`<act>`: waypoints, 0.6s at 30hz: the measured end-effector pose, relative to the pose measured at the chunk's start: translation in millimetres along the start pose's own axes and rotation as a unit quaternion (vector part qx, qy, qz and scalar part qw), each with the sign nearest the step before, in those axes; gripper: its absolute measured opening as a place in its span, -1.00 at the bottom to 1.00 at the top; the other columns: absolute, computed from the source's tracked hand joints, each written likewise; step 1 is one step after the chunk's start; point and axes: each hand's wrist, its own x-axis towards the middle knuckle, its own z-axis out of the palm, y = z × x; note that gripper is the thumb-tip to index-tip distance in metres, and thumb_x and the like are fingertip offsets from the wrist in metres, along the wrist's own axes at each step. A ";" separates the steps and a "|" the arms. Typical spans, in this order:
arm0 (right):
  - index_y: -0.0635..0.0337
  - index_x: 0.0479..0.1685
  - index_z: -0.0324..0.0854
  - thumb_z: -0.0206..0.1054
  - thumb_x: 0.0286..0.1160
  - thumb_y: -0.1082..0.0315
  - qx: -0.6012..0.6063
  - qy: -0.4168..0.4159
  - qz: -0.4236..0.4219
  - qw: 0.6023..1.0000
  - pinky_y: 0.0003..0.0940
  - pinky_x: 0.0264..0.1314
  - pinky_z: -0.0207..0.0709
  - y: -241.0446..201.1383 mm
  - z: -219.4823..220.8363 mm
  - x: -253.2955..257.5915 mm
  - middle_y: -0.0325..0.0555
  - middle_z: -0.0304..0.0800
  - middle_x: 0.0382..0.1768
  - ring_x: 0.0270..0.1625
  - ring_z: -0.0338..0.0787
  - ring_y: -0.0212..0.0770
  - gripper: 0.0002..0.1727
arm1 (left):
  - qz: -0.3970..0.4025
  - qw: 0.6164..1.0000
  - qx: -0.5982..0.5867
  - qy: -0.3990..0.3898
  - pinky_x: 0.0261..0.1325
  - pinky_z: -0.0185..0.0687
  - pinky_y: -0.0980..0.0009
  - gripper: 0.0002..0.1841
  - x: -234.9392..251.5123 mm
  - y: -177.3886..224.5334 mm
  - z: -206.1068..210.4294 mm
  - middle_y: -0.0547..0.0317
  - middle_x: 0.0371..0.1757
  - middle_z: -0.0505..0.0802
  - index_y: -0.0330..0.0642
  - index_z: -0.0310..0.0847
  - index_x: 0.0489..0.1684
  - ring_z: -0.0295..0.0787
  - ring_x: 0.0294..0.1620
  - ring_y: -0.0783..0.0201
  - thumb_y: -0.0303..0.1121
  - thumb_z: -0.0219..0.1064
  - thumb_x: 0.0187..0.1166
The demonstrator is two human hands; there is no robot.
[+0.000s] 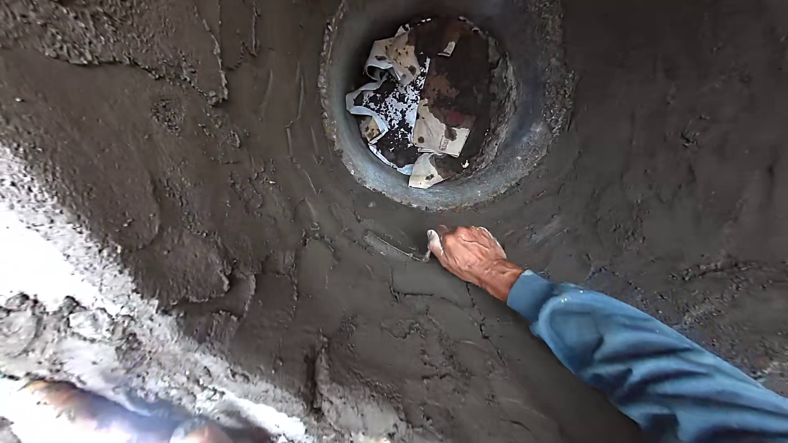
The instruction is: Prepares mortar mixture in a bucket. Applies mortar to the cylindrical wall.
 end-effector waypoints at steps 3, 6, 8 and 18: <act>0.26 -0.01 0.65 -0.24 0.89 -0.06 -0.009 -0.016 0.006 1.000 0.18 -0.02 0.62 -13.2 -8.8 -11.6 0.20 0.81 -0.25 -0.04 0.86 0.25 -0.36 | -0.005 1.000 0.019 -0.001 0.91 -0.35 -0.16 0.07 0.7 7.5 0.5 -0.61 0.82 -0.03 -0.53 -0.16 0.83 -0.26 0.88 -0.42 0.39 -0.24 0.67; 0.29 -0.01 0.63 -0.26 0.91 -0.05 -0.019 -0.043 0.007 0.999 0.16 0.03 0.62 -21.6 -18.9 -19.6 0.21 0.81 -0.23 -0.01 0.86 0.25 -0.35 | 0.000 0.999 0.031 -0.009 0.91 -0.46 -0.18 0.07 -4.2 -2.9 -0.7 -0.53 0.85 -0.09 -0.48 -0.20 0.86 -0.36 0.90 -0.37 0.40 -0.23 0.67; 0.29 0.01 0.61 -0.26 0.92 -0.04 -0.025 -0.059 0.008 0.998 0.17 0.05 0.62 -27.0 -24.7 -25.0 0.22 0.81 -0.21 0.02 0.86 0.25 -0.37 | 0.007 0.999 0.040 -0.010 0.92 -0.54 -0.18 0.11 -5.3 -11.3 -0.5 -0.50 0.86 -0.09 -0.48 -0.21 0.86 -0.38 0.91 -0.33 0.45 -0.24 0.63; 0.39 0.13 0.56 -0.31 0.93 -0.02 -0.017 -0.093 0.002 0.995 0.24 0.10 0.60 -41.8 -41.8 -60.9 0.34 0.79 -0.10 0.10 0.83 0.35 -0.34 | 0.020 0.996 0.081 -0.017 0.90 -0.58 -0.10 0.12 -1.2 -12.0 3.9 -0.56 0.84 -0.13 -0.45 -0.31 0.87 -0.43 0.92 -0.27 0.47 -0.37 0.59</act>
